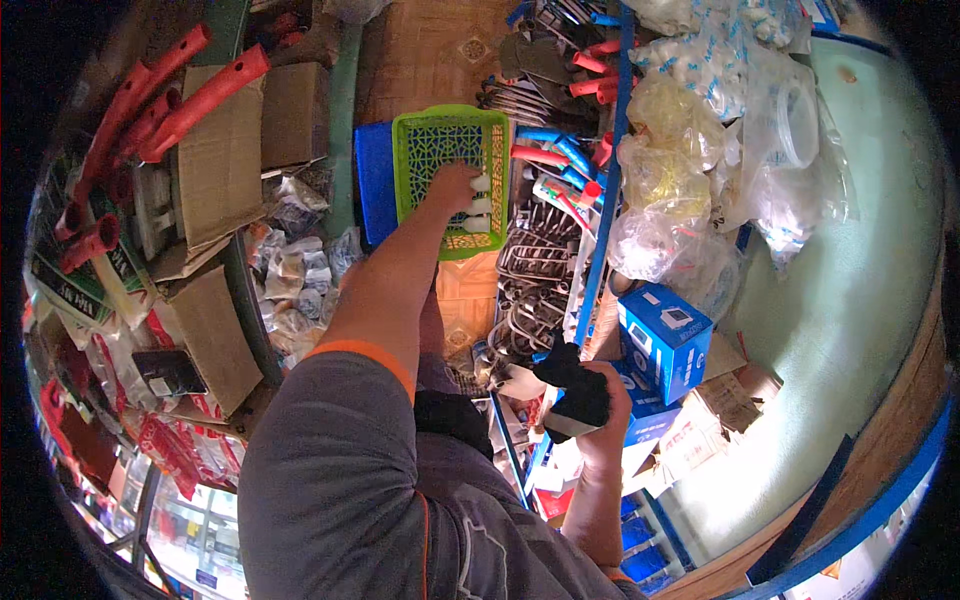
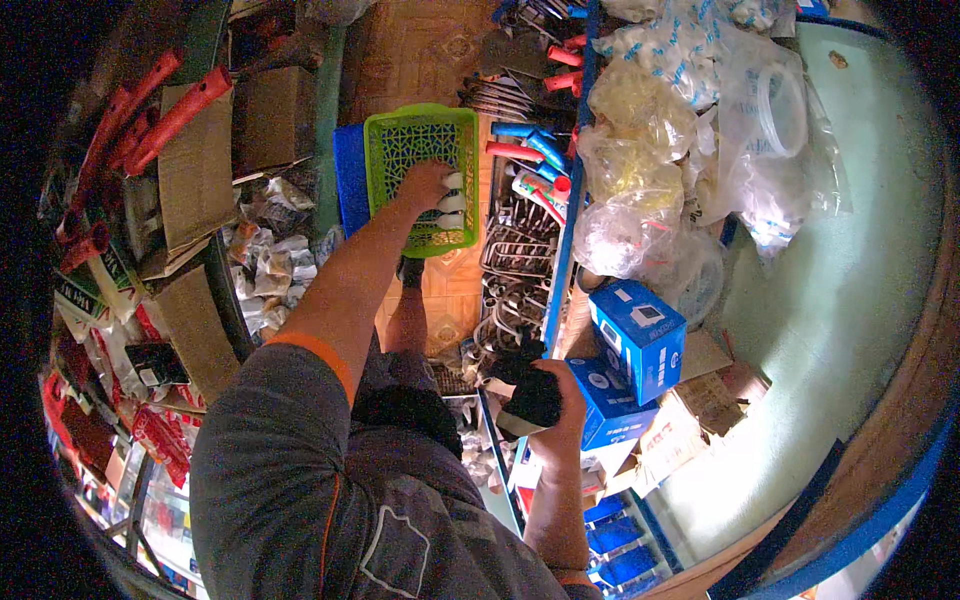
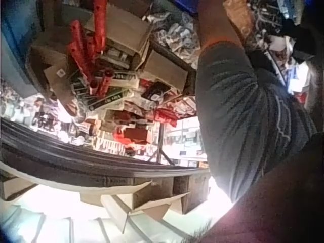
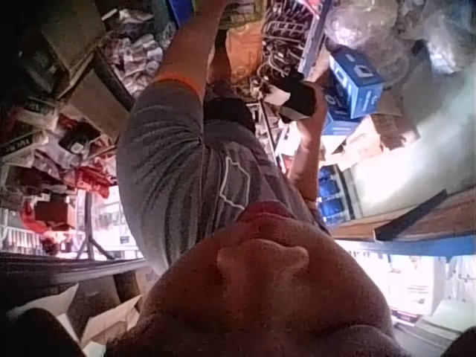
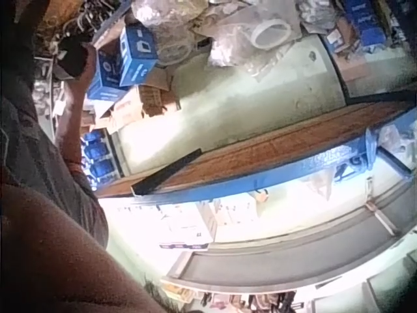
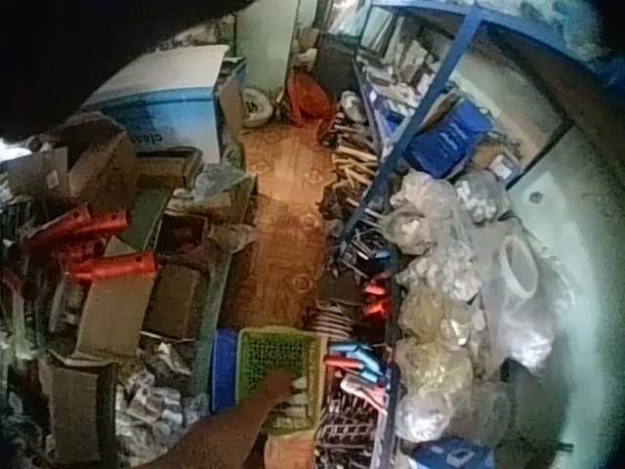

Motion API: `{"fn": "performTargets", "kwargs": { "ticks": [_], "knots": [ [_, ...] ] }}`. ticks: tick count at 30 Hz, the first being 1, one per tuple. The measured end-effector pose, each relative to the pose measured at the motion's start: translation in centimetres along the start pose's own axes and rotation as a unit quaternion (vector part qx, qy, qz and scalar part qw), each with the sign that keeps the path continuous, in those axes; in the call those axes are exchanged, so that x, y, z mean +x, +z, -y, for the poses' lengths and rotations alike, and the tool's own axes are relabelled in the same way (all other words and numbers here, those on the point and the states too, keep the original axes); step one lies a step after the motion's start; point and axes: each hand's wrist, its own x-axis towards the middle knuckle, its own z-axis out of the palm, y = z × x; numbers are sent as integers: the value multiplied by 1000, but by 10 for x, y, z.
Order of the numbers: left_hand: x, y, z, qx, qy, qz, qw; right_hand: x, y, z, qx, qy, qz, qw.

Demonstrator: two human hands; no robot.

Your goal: Fitting small white plastic or ceramic light sockets into a black fabric sleeve or base.

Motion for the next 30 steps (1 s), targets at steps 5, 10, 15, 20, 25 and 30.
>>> {"fn": "performTargets", "kwargs": {
  "ticks": [5, 10, 15, 20, 25, 30],
  "knots": [
    [-5, 4, -4, 19, -10, 38, 999, 6, 3, -8, -55, -23, -8, 998],
    [-11, 11, -7, 9, -23, 86, 996, 9, 7, -17, -83, -46, 12, 995],
    [-21, 19, -10, 19, 4, 85, 996, 9, 6, -16, -58, -33, 24, 997],
    [-32, 14, -15, 16, -77, 62, 995, 13, 5, -15, -52, -36, -11, 998],
    [-42, -5, -6, -18, -108, 15, 994, 16, 5, -20, -63, -39, 18, 997],
    [-47, -26, 20, -14, -77, -36, 996, 21, 5, -23, -80, -55, 19, 995]
  ]
}}
